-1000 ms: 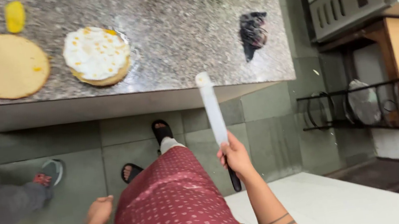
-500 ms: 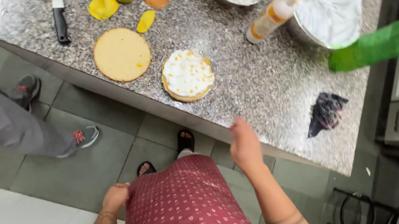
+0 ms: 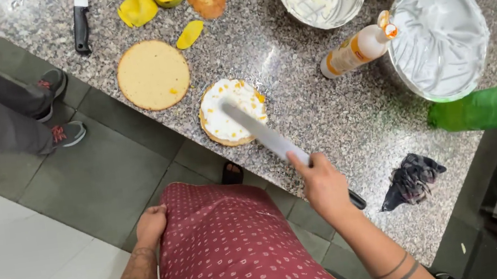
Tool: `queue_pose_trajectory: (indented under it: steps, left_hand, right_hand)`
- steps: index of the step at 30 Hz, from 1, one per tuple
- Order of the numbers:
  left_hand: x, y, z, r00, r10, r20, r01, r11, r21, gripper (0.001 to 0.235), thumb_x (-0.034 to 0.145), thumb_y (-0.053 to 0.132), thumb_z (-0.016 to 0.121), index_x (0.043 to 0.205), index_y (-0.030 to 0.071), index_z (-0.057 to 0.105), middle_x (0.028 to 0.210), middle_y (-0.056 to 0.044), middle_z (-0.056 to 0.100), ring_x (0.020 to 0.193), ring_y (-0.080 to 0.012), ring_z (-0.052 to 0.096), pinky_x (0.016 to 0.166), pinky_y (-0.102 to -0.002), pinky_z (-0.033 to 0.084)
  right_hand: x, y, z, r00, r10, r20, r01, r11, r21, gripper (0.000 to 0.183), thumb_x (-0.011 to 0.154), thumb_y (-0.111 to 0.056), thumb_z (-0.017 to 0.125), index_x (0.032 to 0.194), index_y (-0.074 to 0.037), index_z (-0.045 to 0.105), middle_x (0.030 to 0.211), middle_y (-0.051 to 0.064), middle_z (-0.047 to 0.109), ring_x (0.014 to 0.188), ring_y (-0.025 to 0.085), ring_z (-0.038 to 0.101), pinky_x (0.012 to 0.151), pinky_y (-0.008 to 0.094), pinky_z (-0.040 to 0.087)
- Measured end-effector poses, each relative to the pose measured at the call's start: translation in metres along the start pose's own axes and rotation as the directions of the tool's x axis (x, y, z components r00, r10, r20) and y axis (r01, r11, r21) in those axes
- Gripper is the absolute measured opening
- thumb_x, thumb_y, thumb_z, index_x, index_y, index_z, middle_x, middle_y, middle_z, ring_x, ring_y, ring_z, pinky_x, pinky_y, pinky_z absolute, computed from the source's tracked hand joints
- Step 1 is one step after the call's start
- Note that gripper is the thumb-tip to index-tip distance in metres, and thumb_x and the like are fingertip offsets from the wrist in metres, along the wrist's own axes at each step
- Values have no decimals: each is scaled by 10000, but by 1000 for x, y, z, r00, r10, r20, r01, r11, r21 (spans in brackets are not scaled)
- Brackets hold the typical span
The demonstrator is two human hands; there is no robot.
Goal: The person assembles a layered cake by spreading white cream on a cake layer, adding diced mango pieces, and placing another cake layer on top. They then transfer the assembled cake to a rotating stand and smooth the sides with a spatula.
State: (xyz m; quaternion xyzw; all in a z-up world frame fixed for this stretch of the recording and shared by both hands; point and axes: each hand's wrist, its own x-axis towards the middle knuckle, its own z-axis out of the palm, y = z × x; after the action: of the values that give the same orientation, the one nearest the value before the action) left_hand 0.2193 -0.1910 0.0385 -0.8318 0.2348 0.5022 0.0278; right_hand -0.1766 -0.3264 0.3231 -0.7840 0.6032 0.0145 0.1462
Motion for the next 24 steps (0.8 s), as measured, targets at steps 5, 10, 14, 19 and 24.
queue_pose_trajectory:
  steps: [5,10,14,19,24]
  left_hand:
    - [21,17,1,999,49,11,-48,996,-72,465,963,450,599,1239,103,737,1213,-143,764,1166,-319,698,1006,-435,499]
    - [43,38,-20,992,113,59,-117,991,72,435,954,435,620,1212,105,737,1203,-141,733,1164,-322,657,986,-428,482]
    - [65,46,-37,981,176,84,-180,983,40,434,980,435,604,1178,75,744,1090,-137,772,1045,-312,704,922,-428,516]
    - [102,32,-38,965,177,193,-134,967,-217,416,964,394,617,1149,37,724,965,-99,779,897,-276,723,820,-428,549]
    - [120,-5,-55,956,200,216,-226,969,101,475,984,448,557,1202,58,717,1134,-152,745,1071,-343,683,941,-463,511]
  right_hand:
    - [-19,10,5,989,100,107,-119,974,193,536,896,-127,678,1405,-289,624,937,129,600,743,321,630,666,444,543]
    - [-5,2,14,988,146,48,-154,914,375,497,917,-165,700,1400,-259,629,863,126,601,719,311,612,677,427,520]
    - [-21,-13,11,991,132,20,-133,965,225,482,902,-162,705,1367,-275,654,901,135,616,709,327,615,661,445,518]
    - [-40,-2,8,942,247,-226,-232,969,90,468,943,-134,658,1388,-276,634,987,119,659,782,282,648,676,374,530]
    - [-22,23,82,831,554,-57,-383,643,663,496,1010,-149,598,1501,-165,529,1035,70,729,786,150,657,694,286,544]
